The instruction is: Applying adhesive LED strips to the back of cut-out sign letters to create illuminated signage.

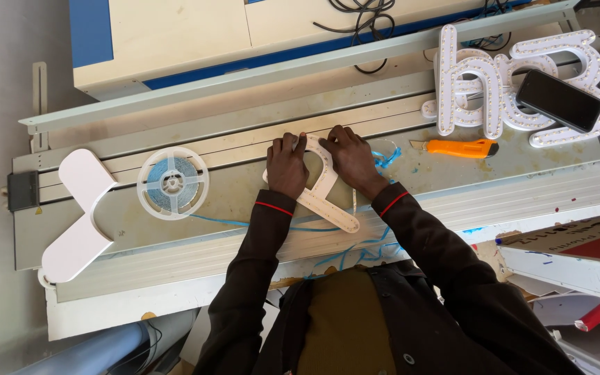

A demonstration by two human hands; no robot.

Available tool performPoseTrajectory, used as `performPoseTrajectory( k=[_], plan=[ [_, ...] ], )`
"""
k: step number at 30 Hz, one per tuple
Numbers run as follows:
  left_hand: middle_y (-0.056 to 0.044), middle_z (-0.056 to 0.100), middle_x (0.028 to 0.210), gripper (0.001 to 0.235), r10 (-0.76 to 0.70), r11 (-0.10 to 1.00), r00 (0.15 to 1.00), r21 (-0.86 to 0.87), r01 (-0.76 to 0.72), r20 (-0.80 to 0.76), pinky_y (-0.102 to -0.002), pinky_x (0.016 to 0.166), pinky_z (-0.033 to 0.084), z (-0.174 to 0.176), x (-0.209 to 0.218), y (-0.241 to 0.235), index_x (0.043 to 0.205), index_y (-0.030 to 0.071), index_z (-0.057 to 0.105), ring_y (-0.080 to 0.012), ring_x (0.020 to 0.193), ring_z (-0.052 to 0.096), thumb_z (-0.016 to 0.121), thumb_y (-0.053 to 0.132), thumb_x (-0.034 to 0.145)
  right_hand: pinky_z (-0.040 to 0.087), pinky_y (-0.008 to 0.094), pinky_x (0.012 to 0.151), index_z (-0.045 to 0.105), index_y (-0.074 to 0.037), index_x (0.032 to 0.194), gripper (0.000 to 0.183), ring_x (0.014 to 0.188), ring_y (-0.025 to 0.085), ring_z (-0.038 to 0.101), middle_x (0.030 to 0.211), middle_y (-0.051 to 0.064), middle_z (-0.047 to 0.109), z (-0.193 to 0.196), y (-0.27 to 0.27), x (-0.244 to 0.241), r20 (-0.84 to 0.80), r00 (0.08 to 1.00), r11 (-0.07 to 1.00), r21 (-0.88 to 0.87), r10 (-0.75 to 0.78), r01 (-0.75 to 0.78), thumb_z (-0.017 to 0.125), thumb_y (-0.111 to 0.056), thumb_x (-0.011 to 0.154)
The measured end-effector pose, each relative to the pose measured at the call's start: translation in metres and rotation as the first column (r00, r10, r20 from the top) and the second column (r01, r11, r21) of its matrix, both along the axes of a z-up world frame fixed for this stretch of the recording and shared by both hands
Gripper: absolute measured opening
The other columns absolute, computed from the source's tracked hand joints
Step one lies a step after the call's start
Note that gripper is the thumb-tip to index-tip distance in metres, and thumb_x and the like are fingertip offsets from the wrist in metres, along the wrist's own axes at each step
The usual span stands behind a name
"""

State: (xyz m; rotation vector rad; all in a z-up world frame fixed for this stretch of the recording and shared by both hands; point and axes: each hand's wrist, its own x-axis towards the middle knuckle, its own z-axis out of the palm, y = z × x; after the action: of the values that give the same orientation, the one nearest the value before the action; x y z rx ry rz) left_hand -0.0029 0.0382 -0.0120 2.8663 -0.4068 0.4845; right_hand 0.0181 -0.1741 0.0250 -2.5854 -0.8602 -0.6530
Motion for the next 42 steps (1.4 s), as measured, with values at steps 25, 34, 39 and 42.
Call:
performPoseTrajectory(
  k=[25, 34, 39, 42],
  plan=[
    [-0.001, 0.051, 0.125, 0.026, -0.073, 0.996, 0.994, -0.05, 0.078, 0.085, -0.045, 0.093, 0.05, -0.008, 0.007, -0.01, 0.129, 0.012, 0.081, -0.0288, 0.12, 0.061, 0.076, 0.025, 0.107, 0.063, 0.035, 0.068, 0.088, -0.021, 0.117, 0.025, 0.093, 0.023, 0.072, 0.097, 0.0, 0.061, -0.004, -0.019, -0.018, -0.159, 0.977, 0.985, 0.071, -0.143, 0.156, 0.076, -0.004, 0.102],
    [-0.001, 0.051, 0.125, 0.029, -0.061, 0.994, 0.995, -0.082, 0.068, 0.083, -0.045, 0.094, 0.048, -0.006, 0.006, -0.013, 0.13, 0.009, 0.081, -0.0298, 0.12, 0.061, 0.077, 0.022, 0.105, 0.066, 0.042, 0.064, 0.087, -0.025, 0.128, 0.039, 0.093, 0.027, 0.071, 0.101, 0.0, 0.051, -0.006, -0.015, -0.017, -0.181, 0.977, 0.992, 0.036, -0.11, 0.119, 0.071, -0.001, 0.102],
    [-0.015, 0.052, 0.163, 0.058, -0.256, 0.967, 0.967, -0.019, 0.256, 0.01, -0.057, 0.117, 0.048, 0.025, 0.001, -0.014, 0.154, 0.011, 0.072, -0.0451, 0.157, 0.047, 0.08, 0.008, 0.096, 0.066, 0.044, 0.069, 0.088, -0.026, 0.124, 0.033, 0.096, 0.029, 0.075, 0.101, 0.001, 0.056, -0.003, -0.017, -0.015, -0.24, 0.96, 0.99, -0.036, -0.142, 0.138, 0.073, -0.005, 0.103],
    [-0.007, 0.06, 0.154, 0.047, -0.304, 0.953, 0.953, -0.013, 0.304, -0.007, -0.053, 0.117, 0.05, -0.007, 0.014, -0.01, 0.15, 0.016, 0.073, -0.0376, 0.149, 0.058, 0.072, 0.009, 0.103, 0.066, 0.046, 0.071, 0.088, -0.027, 0.124, 0.031, 0.095, 0.03, 0.076, 0.098, 0.002, 0.06, 0.02, -0.023, -0.023, -0.243, 0.964, 0.994, -0.02, -0.11, 0.109, 0.074, -0.009, 0.104]
  ],
)
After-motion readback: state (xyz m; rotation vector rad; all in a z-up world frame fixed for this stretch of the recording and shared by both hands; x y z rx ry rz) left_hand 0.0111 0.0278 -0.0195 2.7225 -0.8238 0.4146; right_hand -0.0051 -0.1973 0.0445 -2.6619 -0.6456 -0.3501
